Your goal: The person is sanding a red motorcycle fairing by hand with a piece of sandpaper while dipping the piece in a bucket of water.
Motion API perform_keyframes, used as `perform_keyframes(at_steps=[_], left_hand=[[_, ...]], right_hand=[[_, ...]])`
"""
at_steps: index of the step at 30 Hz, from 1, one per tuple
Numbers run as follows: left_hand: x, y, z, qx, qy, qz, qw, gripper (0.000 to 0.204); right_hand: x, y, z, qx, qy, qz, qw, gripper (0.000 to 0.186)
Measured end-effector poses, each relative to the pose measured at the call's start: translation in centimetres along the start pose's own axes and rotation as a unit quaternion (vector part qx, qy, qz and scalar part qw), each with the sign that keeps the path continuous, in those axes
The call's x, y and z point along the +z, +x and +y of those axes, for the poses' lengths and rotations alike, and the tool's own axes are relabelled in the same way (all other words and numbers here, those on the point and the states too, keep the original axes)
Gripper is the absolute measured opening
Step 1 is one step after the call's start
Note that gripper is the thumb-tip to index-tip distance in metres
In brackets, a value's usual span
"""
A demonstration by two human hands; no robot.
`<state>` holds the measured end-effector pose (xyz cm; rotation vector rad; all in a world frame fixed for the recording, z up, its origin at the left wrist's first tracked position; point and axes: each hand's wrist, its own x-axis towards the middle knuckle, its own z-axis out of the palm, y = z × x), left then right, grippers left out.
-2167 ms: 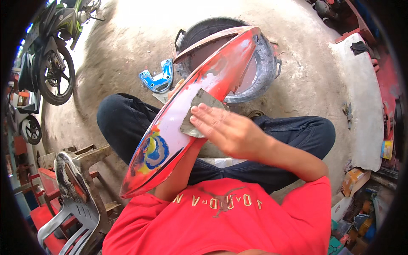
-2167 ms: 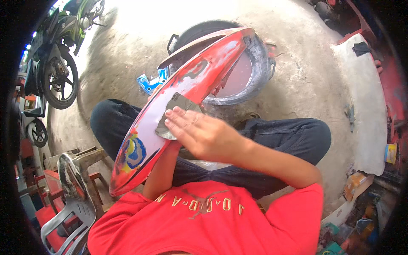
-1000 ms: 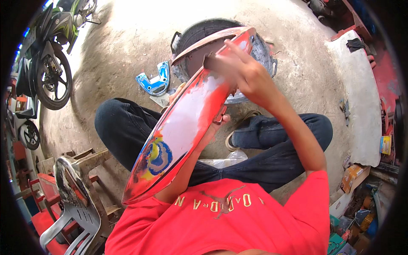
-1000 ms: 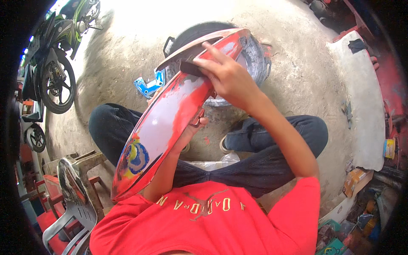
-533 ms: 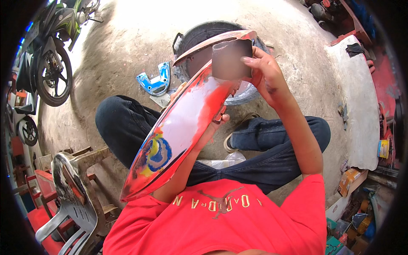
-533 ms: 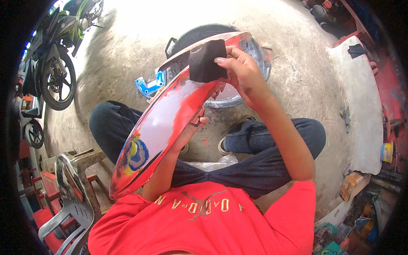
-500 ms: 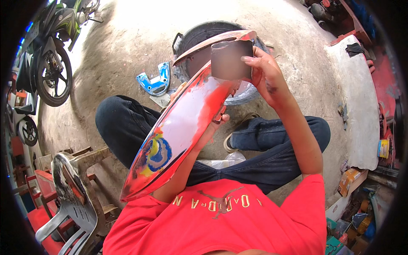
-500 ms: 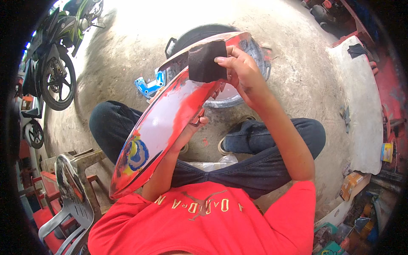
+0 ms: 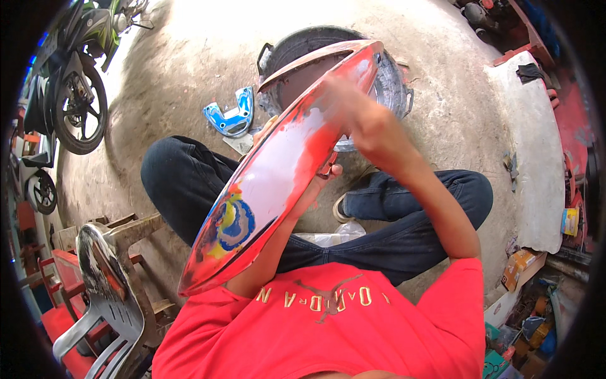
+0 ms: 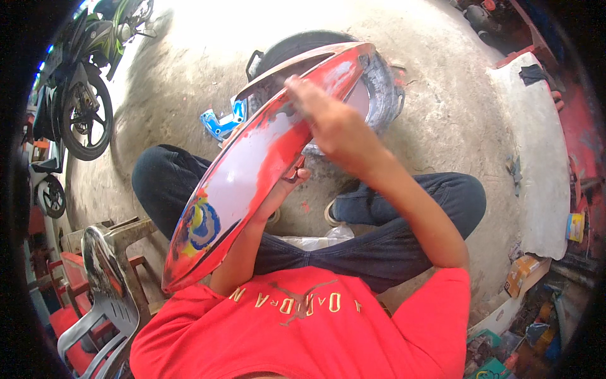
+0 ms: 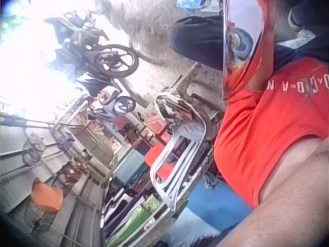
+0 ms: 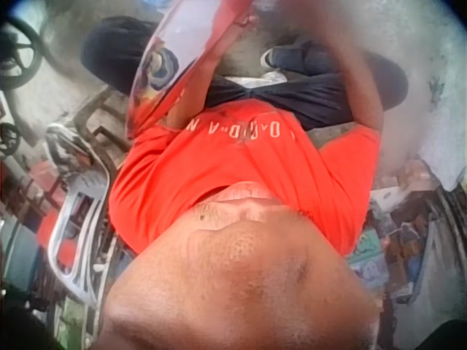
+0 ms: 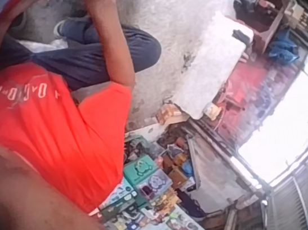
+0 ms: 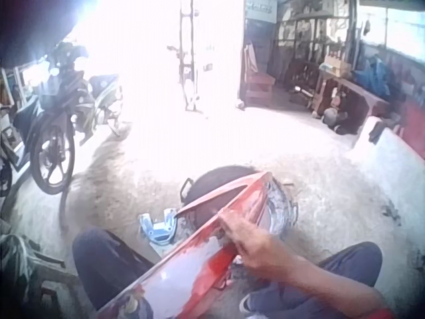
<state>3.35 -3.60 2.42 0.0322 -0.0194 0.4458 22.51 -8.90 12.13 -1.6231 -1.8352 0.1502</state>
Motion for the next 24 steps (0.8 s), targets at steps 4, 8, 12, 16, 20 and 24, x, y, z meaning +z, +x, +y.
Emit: perform_keyframes(at_steps=[4,8,12,16,20,24], left_hand=[[3.0,0.2,-1.3,0.105,0.005,0.268,0.958,0.041],[0.5,0.6,-0.6,0.049,0.000,0.014,0.999,0.050],[-1.3,0.9,-0.9,0.038,-0.009,-0.005,0.999,0.050],[-2.1,-0.2,-0.4,0.057,0.058,0.022,0.996,0.042],[-3.0,0.2,0.1,-0.002,0.039,0.045,0.998,0.042],[-0.8,-0.5,-1.2,0.104,-0.048,0.143,0.983,0.060]], right_hand=[[2.2,-1.8,-2.9,-0.057,0.050,-0.055,0.996,0.074],[1.9,-1.6,-1.2,-0.049,0.038,-0.089,0.994,0.074],[2.2,-1.1,-2.1,-0.032,0.043,-0.079,0.995,0.070],[2.4,-0.3,-0.2,-0.061,0.015,-0.073,0.995,0.067],[2.3,0.6,0.7,-0.016,0.041,-0.045,0.998,0.069],[2.6,-0.6,-3.6,-0.111,0.022,-0.075,0.991,0.081]])
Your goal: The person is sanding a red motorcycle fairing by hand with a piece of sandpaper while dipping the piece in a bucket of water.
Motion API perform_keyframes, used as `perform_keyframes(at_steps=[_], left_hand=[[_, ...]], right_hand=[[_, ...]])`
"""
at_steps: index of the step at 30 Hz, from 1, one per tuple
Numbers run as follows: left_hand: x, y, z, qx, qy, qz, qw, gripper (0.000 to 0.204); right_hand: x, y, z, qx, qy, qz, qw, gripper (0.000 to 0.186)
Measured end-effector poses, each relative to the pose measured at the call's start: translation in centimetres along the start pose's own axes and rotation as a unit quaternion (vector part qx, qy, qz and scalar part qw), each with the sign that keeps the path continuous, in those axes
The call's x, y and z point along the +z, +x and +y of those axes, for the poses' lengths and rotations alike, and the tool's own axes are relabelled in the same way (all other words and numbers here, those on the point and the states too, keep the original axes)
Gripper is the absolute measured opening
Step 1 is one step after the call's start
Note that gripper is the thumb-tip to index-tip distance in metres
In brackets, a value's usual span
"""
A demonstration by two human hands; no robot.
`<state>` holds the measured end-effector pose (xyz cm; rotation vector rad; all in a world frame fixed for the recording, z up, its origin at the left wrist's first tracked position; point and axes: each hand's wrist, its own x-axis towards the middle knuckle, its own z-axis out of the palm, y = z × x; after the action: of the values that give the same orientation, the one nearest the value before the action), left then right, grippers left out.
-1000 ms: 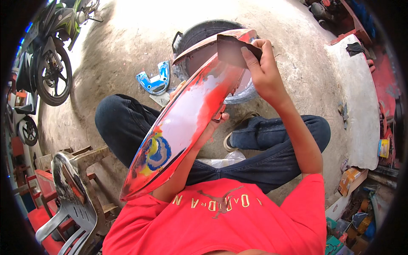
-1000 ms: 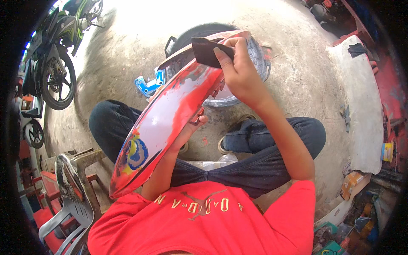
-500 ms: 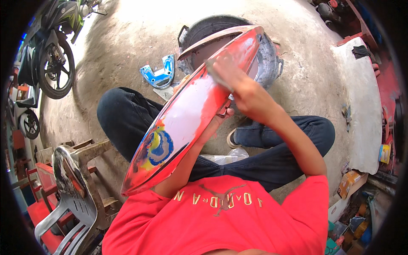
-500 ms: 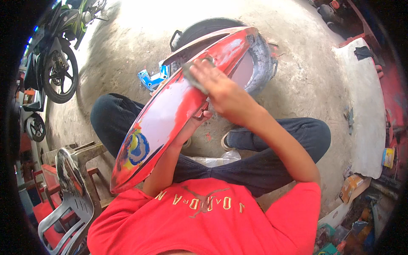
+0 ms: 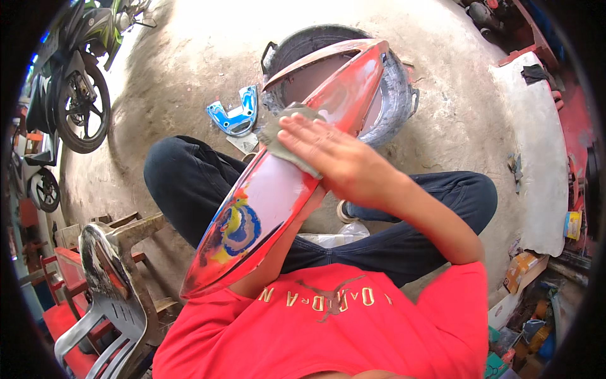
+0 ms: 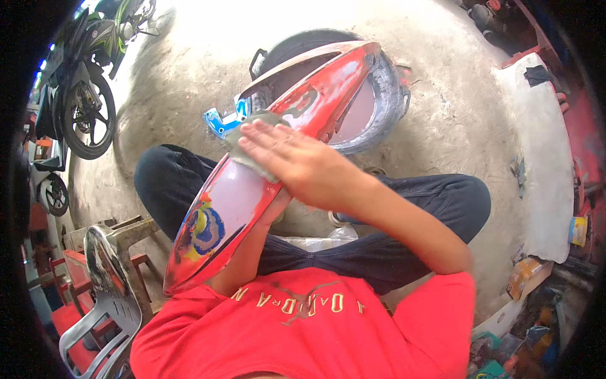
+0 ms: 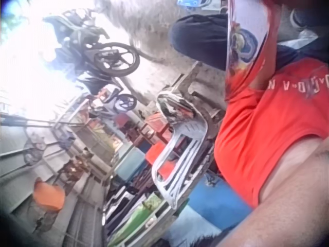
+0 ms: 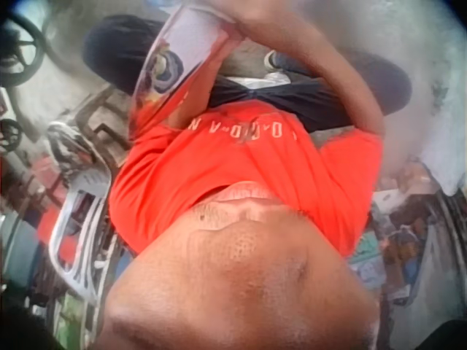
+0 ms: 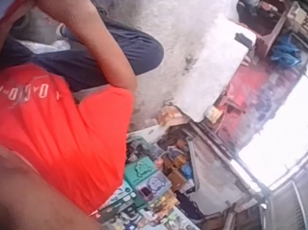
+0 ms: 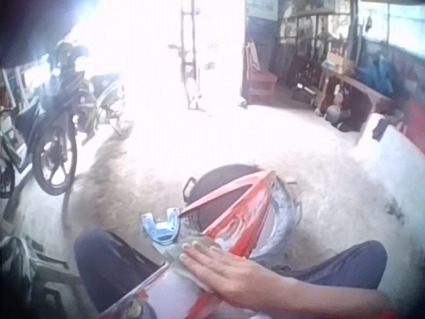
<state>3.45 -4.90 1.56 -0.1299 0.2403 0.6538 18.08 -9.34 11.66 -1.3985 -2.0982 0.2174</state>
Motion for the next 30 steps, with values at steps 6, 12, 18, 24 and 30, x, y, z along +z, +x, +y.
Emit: perform_keyframes(at_steps=[6,12,18,24,30], left_hand=[[-4.8,3.6,0.4,-0.125,0.055,-0.369,0.919,0.049],[1.4,0.0,0.1,-0.047,0.202,-0.050,0.977,0.037],[-2.0,1.3,0.6,-0.089,0.076,-0.101,0.988,0.031],[0.2,0.5,-0.4,-0.045,0.221,-0.054,0.973,0.023],[-2.1,1.8,0.2,-0.099,0.124,-0.156,0.975,0.026]], right_hand=[[-0.6,-1.1,6.6,0.117,-0.017,0.033,0.992,0.078],[-0.8,0.0,5.5,0.025,-0.032,0.021,0.999,0.071],[0.3,1.0,0.8,-0.005,0.020,0.010,1.000,0.068],[-0.9,0.3,6.8,0.045,-0.026,0.041,0.998,0.070],[-0.2,-0.2,5.7,0.014,-0.039,0.037,0.998,0.064]])
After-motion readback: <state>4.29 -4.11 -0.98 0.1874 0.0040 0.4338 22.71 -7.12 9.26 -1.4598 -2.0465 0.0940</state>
